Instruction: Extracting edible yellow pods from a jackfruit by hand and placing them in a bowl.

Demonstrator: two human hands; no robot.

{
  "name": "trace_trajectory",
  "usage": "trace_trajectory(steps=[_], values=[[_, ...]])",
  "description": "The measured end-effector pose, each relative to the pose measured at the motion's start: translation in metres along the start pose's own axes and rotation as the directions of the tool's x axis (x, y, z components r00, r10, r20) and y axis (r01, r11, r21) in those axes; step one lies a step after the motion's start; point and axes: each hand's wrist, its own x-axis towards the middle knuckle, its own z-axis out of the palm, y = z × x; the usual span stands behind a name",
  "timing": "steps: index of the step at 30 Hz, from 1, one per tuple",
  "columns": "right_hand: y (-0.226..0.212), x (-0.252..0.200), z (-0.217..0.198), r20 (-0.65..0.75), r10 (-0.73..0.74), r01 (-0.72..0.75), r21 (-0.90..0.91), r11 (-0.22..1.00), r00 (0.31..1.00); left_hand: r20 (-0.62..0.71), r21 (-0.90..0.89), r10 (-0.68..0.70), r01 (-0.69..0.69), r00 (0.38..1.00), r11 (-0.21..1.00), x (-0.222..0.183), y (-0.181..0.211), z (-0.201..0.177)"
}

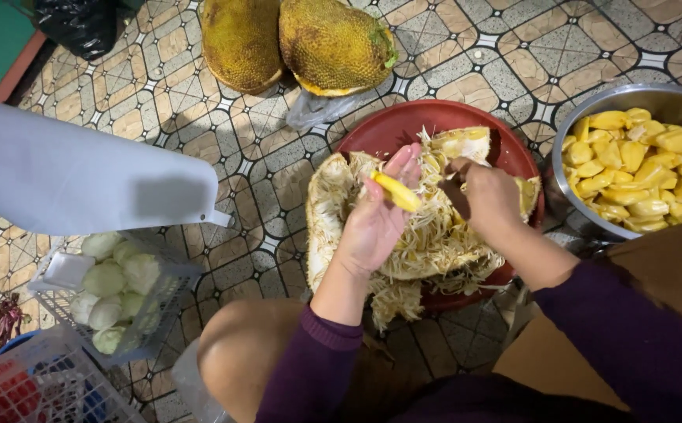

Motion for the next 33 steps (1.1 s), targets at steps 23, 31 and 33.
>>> trace_trajectory(steps=[23,31,33], values=[[-0.065,-0.023,-0.034,-0.129,-0.047,0.127,0.737,0.664,0.991,-0.286,0.288,-0.04,0.126,0.957,0.949,0.009,-0.067,-0.037],[-0.076,-0.025,-0.039,-0.091,-0.084,0.122,0.634,0.763,0.992,-0.359,0.067,-0.135,0.17,0.924,0.983,0.004,-0.055,-0.026],[-0.065,-0.023,-0.03,-0.145,-0.148,0.2,0.465,0.862,0.978,-0.38,0.123,-0.145,0.206,0.914,0.971,0.001,-0.072,-0.052]])
